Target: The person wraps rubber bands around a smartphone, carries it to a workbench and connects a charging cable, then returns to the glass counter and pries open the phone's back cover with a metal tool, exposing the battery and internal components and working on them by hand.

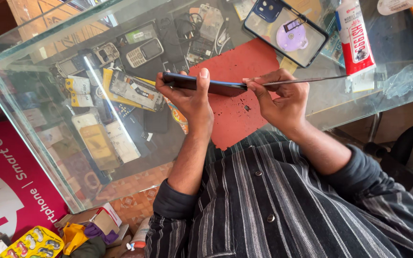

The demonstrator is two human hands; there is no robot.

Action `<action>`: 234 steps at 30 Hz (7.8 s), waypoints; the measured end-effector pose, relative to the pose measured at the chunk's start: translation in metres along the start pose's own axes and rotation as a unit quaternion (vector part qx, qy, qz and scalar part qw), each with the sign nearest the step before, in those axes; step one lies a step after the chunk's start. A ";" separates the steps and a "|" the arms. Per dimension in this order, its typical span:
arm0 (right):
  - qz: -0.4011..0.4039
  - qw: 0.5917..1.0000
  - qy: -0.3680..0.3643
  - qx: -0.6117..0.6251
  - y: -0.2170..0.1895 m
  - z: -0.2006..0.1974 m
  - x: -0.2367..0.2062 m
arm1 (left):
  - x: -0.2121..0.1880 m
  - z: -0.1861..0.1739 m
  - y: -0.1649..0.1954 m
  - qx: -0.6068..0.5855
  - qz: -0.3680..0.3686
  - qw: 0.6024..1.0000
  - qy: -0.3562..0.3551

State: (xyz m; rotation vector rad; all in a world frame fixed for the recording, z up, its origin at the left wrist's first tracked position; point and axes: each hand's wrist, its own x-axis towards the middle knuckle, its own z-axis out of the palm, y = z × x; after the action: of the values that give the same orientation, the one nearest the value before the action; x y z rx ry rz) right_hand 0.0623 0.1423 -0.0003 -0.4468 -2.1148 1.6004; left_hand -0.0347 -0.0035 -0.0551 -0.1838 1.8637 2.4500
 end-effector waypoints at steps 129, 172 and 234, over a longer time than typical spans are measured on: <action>-0.156 0.984 -0.034 -0.082 -0.078 -0.051 -0.009 | -0.034 0.032 0.045 0.204 0.320 0.882 -0.281; -0.297 0.948 -0.047 -0.104 -0.098 -0.042 0.005 | -0.041 0.040 0.058 0.251 0.381 0.819 -0.347; -0.220 0.974 -0.049 -0.017 -0.034 -0.011 -0.001 | -0.041 0.015 0.046 0.109 -0.018 0.969 -0.220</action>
State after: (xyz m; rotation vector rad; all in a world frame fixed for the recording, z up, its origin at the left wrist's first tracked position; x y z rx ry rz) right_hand 0.0697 0.1413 0.0348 0.0934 -2.1244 1.3518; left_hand -0.0001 -0.0002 -0.0015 0.3088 1.8759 2.0213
